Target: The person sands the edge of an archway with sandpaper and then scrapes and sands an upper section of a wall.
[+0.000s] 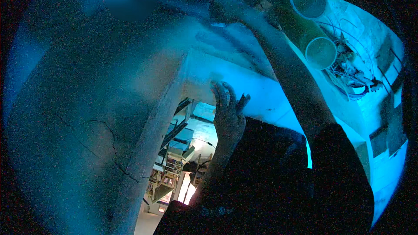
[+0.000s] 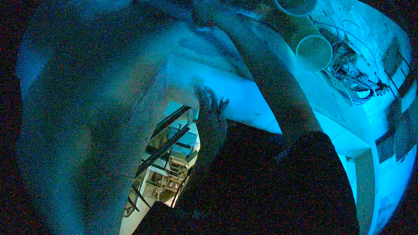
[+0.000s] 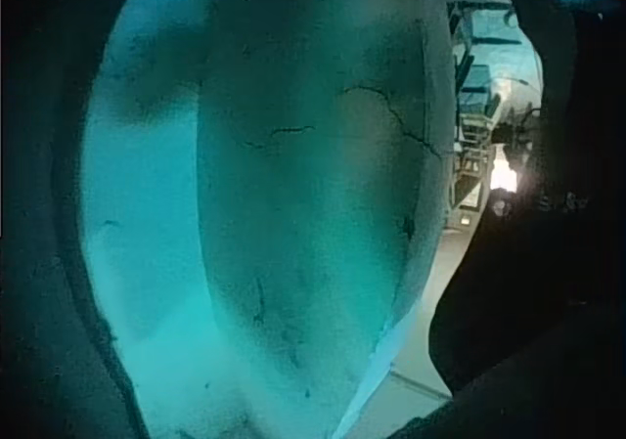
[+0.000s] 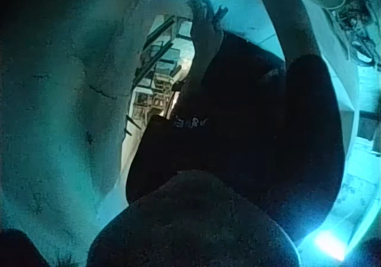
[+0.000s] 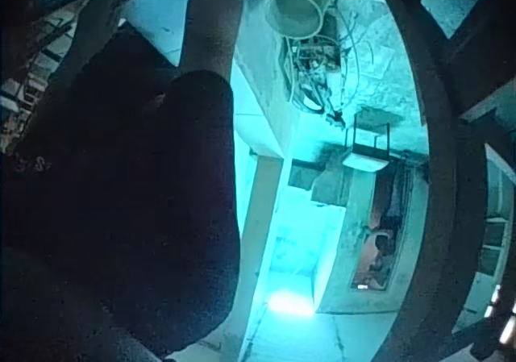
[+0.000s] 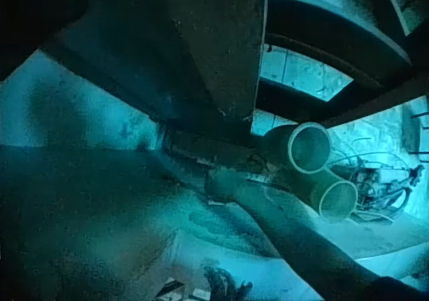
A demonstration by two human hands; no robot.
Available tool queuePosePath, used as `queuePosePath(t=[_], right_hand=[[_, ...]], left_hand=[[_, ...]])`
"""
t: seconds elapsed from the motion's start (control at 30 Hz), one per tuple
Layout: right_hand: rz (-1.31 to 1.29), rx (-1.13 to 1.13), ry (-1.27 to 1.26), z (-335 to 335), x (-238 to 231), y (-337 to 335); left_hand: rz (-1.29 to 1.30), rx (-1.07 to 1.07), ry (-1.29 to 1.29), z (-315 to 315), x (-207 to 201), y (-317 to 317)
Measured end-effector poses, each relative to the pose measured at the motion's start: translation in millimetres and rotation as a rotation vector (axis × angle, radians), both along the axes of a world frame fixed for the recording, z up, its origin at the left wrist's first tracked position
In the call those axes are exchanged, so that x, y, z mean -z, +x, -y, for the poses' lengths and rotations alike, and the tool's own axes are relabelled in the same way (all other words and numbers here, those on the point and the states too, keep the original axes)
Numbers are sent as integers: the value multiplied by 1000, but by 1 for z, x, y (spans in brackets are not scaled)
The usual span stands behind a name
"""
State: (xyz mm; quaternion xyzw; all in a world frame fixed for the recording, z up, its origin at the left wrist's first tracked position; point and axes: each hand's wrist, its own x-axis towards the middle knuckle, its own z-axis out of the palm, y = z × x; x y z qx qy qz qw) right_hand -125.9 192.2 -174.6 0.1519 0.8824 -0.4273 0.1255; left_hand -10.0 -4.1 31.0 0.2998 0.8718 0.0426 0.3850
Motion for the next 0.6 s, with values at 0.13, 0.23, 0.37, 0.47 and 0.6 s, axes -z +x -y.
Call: queuePosePath(t=[0.13,0.23,0.37,0.47,0.6], right_hand=[[-218,68,-119,-38,-60,16],[-55,-13,62,15,7,3],[23,44,103,1,14,-9],[-142,-14,-104,-13,-44,-12],[-3,-148,-118,-9,23,7]], left_hand=[[103,-319,152,-6,11,10],[-1,28,-53,-14,2,7],[76,-260,158,2,17,12],[68,-323,183,13,18,9],[138,-282,131,-2,13,16]])
